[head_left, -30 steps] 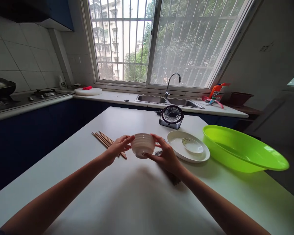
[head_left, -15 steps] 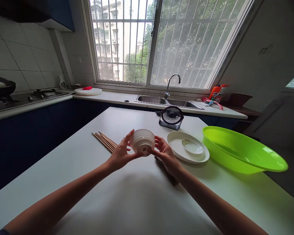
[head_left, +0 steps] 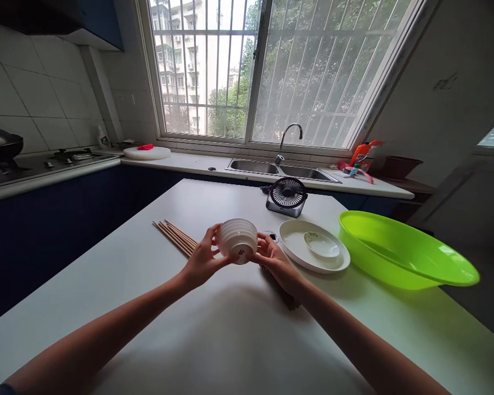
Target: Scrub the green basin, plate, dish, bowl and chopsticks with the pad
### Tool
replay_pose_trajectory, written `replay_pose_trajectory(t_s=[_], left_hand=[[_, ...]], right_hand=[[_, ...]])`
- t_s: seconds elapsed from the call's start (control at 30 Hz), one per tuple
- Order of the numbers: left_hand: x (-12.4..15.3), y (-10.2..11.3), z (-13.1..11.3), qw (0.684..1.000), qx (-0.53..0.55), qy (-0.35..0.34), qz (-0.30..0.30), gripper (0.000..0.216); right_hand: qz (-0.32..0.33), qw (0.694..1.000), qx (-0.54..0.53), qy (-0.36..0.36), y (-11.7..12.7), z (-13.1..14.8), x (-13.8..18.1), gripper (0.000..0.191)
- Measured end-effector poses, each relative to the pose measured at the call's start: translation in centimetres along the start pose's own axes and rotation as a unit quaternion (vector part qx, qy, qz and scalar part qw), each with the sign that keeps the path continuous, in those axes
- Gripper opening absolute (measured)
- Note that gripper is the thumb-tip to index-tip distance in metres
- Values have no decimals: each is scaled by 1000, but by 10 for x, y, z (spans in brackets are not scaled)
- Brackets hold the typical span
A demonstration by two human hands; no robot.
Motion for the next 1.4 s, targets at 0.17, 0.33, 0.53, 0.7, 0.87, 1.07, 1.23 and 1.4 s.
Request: replay_pose_trajectory(t_s=[0.17,0.33,0.53,0.7,0.87,1.07,1.23,1.4], left_hand=[[0,3,-2,999,-30,-11,-15,79],[-1,3,-1,999,-33,-18,-16,81],[0,2,0,998,-58,-16,-7,82],[0,1,-3,997,-73,-30,4,80],[-2,1,-2,992,-108,-65,7,75],[-1,1,-7,980,-156,-121,-1,74],[2,-1,-15,973,-186,-136,10,78],[3,-2,-16,983,-156,-94,17,80]], right_hand=[[19,999,36,3,3,-1,0,72],[40,998,42,11,2,-3,-2,76],[24,996,82,9,6,-1,-2,79],[3,994,108,25,8,5,0,73],[-19,982,172,74,14,12,0,74],[-44,953,268,136,15,27,5,72],[-34,925,335,177,8,39,11,72],[-23,921,349,172,1,43,15,72]])
Point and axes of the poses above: each hand's wrist, its own x-axis away from the middle knuckle, its own y-axis out of the back of the hand, z = x × y, the point moved 7 cm from there along -x, towards the middle knuckle, and after that the axes turned 2 degrees about -y, right-handed, at the moved point
